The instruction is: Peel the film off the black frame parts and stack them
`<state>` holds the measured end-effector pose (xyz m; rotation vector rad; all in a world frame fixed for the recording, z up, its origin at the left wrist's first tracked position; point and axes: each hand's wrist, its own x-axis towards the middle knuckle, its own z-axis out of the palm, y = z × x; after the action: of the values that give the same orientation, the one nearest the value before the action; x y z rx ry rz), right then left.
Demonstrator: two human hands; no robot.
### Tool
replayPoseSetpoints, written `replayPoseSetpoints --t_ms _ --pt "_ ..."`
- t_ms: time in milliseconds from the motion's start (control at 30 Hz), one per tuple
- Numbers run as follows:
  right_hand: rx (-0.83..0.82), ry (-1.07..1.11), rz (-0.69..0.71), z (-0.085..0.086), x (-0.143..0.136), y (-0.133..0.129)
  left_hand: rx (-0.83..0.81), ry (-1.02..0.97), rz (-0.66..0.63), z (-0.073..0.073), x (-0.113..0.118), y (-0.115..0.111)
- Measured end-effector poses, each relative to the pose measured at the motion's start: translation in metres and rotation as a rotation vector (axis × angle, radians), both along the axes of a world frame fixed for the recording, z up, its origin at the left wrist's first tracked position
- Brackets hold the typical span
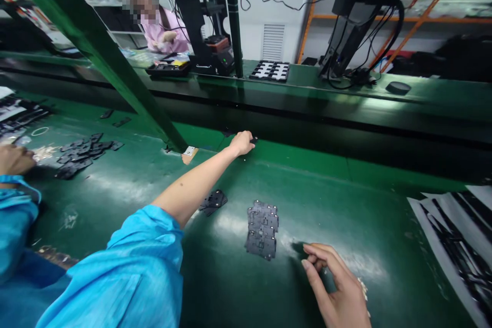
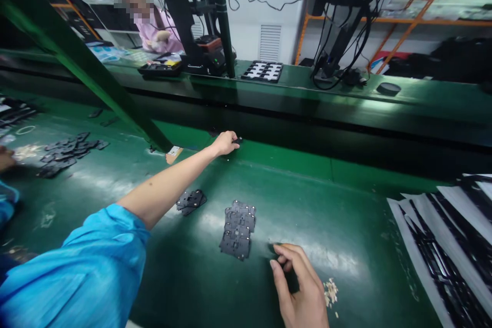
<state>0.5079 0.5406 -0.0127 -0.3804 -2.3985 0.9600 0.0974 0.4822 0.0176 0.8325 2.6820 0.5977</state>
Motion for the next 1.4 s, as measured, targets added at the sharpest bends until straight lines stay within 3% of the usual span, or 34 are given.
replayPoseSetpoints --t_ms 133,300,433,800,1167,1400 --pt "0.009 0.047 -0.014 0.007 0.002 0.002 0.136 -0.09 -0.192 0.029 0.079 -0.016" --pt "-0.014 0.245 -0.118 0.03 -0.005 -0.003 0.28 -0.384 -0.465 0.054 0.199 -0.063" --pt "-0.046 0.314 -0.028 0.04 -0.006 -0.013 0.435 -0.584 -0.472 0.058 0.249 -0.091" --pt "0.082 0.367 -0.004 0.052 0.024 -0.025 0.537 -0.724 -0.474 0.054 0.288 -0.103" --pt "0.231 0.338 -0.037 0.052 0.035 -0.03 0.574 -0.727 -0.482 0.053 0.296 -0.108" --pt "0.199 0.307 -0.024 0.049 0.037 -0.03 0.572 -0.76 -0.466 0.051 0.299 -0.109"
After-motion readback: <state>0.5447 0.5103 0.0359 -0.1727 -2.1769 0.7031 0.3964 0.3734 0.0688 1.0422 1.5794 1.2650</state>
